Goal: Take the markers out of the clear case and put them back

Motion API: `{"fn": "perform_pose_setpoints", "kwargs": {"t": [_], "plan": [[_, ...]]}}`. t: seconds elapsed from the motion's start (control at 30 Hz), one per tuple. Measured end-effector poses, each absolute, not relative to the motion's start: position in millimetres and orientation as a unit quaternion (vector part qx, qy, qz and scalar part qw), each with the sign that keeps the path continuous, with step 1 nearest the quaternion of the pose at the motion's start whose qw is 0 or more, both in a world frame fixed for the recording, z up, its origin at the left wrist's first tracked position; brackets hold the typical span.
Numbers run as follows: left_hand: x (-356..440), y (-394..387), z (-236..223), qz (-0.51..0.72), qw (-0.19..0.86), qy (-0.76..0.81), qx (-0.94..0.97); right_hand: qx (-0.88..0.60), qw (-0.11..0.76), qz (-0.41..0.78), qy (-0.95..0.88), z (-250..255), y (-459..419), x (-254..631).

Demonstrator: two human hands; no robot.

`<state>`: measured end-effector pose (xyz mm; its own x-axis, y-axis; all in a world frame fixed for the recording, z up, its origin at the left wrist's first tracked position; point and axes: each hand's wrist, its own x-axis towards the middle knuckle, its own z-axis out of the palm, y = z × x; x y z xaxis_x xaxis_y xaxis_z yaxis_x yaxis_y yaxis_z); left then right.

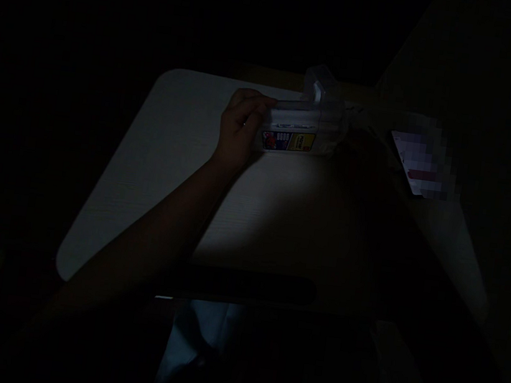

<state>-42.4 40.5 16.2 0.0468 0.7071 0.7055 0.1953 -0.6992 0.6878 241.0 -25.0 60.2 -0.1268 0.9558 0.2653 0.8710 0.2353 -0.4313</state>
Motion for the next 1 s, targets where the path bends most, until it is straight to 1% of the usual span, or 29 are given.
{"fn": "perform_pose_setpoints", "kwargs": {"t": [0.23,0.5,0.67,0.83,1.0], "plan": [[-41,39,18,0.61,0.209,0.328,0.691,-0.61,0.253,0.106,-0.743,64,-26,243],[-42,39,16,0.605,0.199,0.326,0.699,-0.611,0.254,0.057,-0.747,68,-33,250],[-43,39,15,0.606,0.193,0.319,0.703,-0.611,0.231,0.072,-0.754,63,-30,242],[-43,38,17,0.607,0.199,0.322,0.699,-0.57,0.27,0.076,-0.772,54,-21,248],[-44,36,18,0.6,0.209,0.32,0.703,-0.615,0.25,0.074,-0.744,55,-19,252]]}}
